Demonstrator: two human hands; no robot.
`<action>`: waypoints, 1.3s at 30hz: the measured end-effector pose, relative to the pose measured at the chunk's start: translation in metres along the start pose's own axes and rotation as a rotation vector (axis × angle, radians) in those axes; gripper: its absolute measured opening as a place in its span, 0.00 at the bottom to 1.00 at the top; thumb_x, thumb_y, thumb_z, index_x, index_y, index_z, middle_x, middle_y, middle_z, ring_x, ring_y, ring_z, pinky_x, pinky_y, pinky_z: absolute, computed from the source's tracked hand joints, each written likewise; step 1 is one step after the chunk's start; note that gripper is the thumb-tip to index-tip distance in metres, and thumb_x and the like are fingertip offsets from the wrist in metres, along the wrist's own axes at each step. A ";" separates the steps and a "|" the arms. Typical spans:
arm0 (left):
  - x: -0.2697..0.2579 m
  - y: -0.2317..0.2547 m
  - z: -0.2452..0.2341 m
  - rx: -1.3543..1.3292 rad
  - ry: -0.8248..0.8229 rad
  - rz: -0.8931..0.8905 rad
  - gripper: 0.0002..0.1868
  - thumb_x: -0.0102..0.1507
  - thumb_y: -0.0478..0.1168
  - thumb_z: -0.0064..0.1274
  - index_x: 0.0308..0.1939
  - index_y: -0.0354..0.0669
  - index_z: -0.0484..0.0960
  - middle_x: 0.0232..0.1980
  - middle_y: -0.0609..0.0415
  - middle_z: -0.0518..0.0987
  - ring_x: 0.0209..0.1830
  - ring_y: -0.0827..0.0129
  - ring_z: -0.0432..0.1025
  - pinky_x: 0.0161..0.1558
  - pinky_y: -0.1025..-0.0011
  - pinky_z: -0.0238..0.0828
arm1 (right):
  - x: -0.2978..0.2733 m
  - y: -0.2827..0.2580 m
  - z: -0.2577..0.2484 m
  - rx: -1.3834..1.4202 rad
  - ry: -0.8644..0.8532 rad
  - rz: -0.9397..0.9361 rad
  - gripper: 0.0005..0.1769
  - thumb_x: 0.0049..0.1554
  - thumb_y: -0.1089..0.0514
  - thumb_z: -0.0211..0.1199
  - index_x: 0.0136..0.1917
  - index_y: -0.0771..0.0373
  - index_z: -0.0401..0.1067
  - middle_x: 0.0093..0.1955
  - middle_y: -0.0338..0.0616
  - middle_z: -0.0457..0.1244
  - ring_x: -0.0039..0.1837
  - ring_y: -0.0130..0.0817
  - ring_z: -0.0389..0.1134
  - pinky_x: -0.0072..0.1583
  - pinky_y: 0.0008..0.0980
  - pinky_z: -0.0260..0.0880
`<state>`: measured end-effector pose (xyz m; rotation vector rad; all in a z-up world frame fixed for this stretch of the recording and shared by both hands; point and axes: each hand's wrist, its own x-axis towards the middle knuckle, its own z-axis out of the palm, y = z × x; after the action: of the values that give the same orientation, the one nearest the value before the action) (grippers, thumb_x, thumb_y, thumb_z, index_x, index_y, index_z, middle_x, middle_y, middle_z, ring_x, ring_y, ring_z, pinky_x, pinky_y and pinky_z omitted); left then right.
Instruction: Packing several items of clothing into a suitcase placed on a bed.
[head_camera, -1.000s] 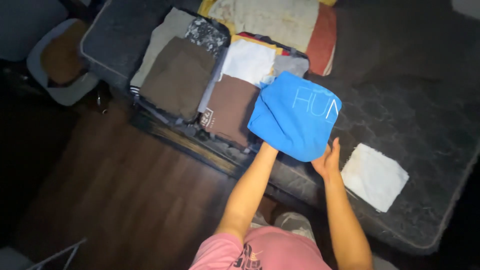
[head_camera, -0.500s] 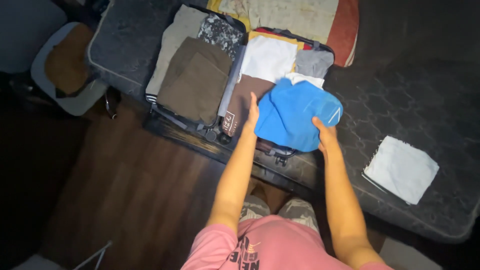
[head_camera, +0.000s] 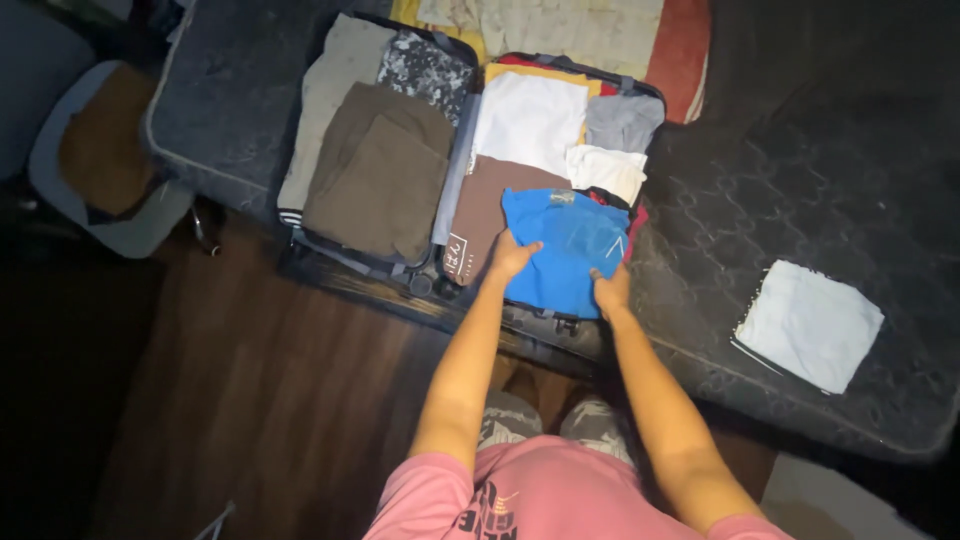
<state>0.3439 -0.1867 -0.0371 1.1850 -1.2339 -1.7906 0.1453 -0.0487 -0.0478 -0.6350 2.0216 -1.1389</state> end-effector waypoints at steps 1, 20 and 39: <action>0.000 -0.002 0.002 -0.002 -0.007 -0.001 0.28 0.56 0.32 0.66 0.60 0.32 0.77 0.54 0.48 0.83 0.52 0.64 0.77 0.57 0.66 0.74 | -0.001 0.002 -0.002 -0.002 0.007 0.001 0.25 0.55 0.65 0.67 0.66 0.67 0.69 0.61 0.51 0.69 0.61 0.42 0.70 0.64 0.40 0.68; -0.024 0.052 0.031 0.845 0.369 0.186 0.50 0.56 0.43 0.63 0.78 0.45 0.53 0.72 0.35 0.62 0.72 0.42 0.56 0.71 0.49 0.56 | -0.050 -0.085 0.033 -0.658 0.103 -0.713 0.55 0.46 0.56 0.66 0.81 0.63 0.45 0.82 0.67 0.38 0.81 0.72 0.40 0.78 0.63 0.45; 0.012 0.025 0.012 1.363 -0.214 0.376 0.58 0.51 0.70 0.59 0.81 0.70 0.49 0.86 0.50 0.40 0.86 0.63 0.34 0.74 0.28 0.27 | 0.019 0.012 0.063 -0.804 -0.040 -0.731 0.64 0.45 0.31 0.71 0.84 0.52 0.44 0.85 0.66 0.31 0.84 0.73 0.27 0.76 0.79 0.26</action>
<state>0.3288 -0.2012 -0.0157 1.2201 -2.7426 -0.6446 0.1820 -0.0893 -0.0871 -1.8877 2.2426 -0.5957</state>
